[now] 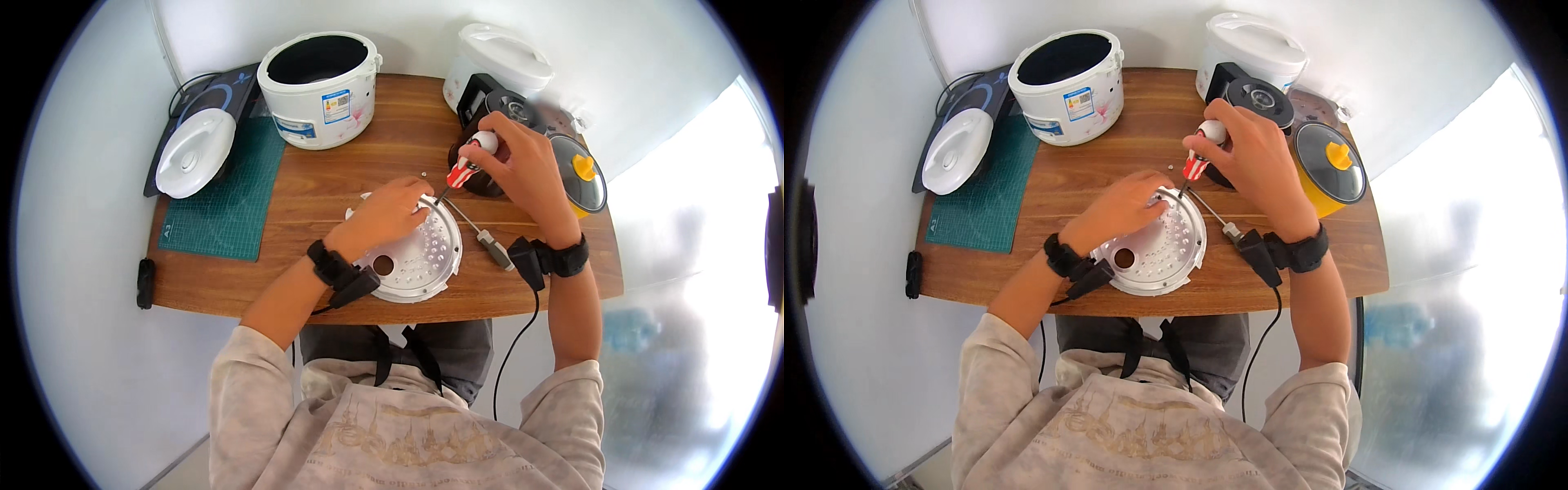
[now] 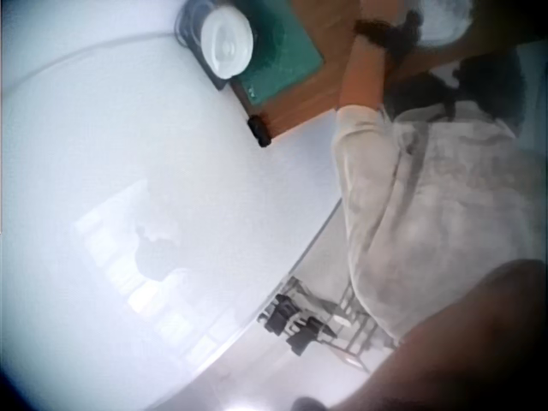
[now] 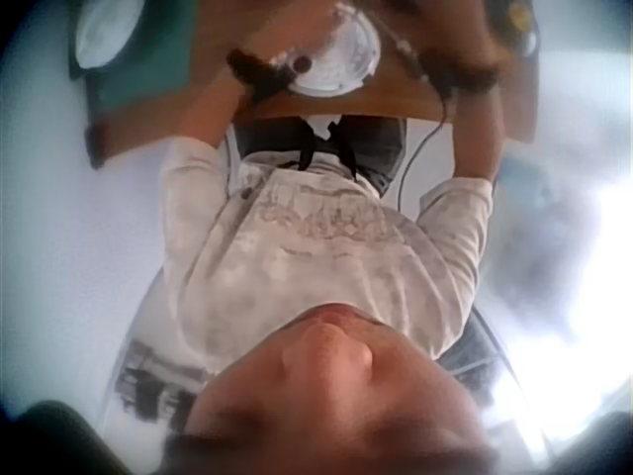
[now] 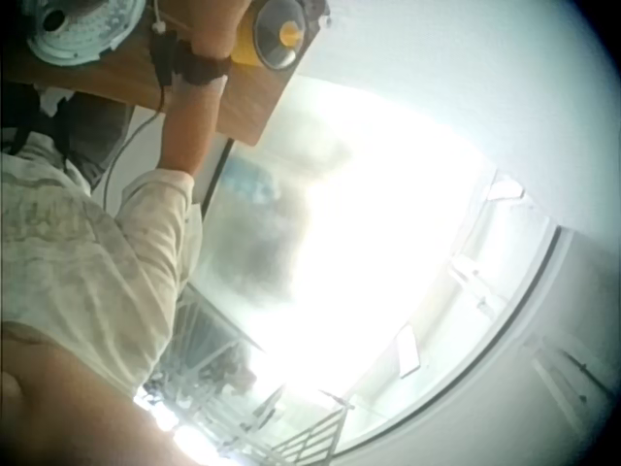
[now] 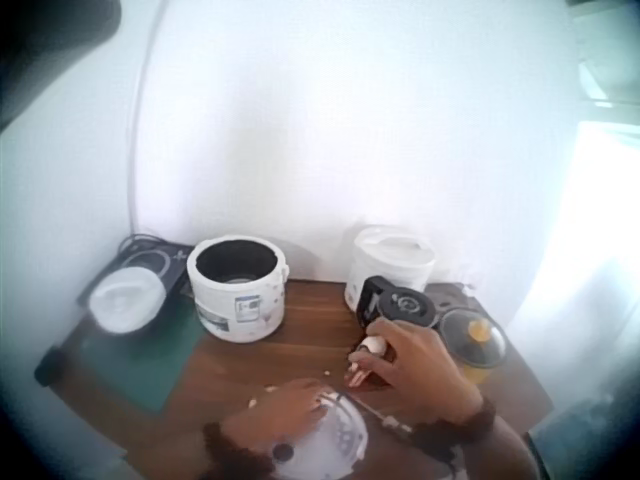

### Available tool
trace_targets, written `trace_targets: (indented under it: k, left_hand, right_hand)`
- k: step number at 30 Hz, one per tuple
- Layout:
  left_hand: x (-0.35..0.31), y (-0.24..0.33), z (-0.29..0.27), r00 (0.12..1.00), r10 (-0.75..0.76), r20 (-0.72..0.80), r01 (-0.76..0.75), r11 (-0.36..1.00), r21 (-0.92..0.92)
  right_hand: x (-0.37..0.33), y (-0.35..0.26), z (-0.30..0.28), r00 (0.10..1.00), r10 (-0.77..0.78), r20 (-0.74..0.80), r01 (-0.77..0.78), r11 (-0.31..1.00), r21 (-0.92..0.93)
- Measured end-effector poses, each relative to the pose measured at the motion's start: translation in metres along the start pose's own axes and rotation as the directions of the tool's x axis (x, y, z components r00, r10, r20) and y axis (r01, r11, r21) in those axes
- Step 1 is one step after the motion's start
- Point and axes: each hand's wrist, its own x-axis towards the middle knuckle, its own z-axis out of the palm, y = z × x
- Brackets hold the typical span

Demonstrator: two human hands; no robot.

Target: The person uses a screwdriver to fasten screws into a white plastic lid, then places the lid onto a white rice cooker and secures it.

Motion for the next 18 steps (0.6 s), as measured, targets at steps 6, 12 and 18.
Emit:
trace_targets:
  k: [6,12,18]
  left_hand:
    - [0.006,0.009,0.020,0.990,-0.143,-0.008,0.140,0.981,-0.130]
    - [0.017,0.002,0.010,0.991,-0.114,-0.066,0.093,0.960,-0.264]
    - [0.030,0.002,-0.006,0.985,-0.122,0.118,0.145,0.967,-0.210]
  right_hand:
    - [-0.007,-0.005,0.017,0.992,-0.098,-0.082,0.084,0.983,-0.161]
    - [-0.004,-0.006,0.026,0.983,-0.143,-0.119,0.142,0.990,-0.012]
    - [-0.006,-0.015,0.018,0.995,-0.056,-0.083,0.069,0.985,0.159]
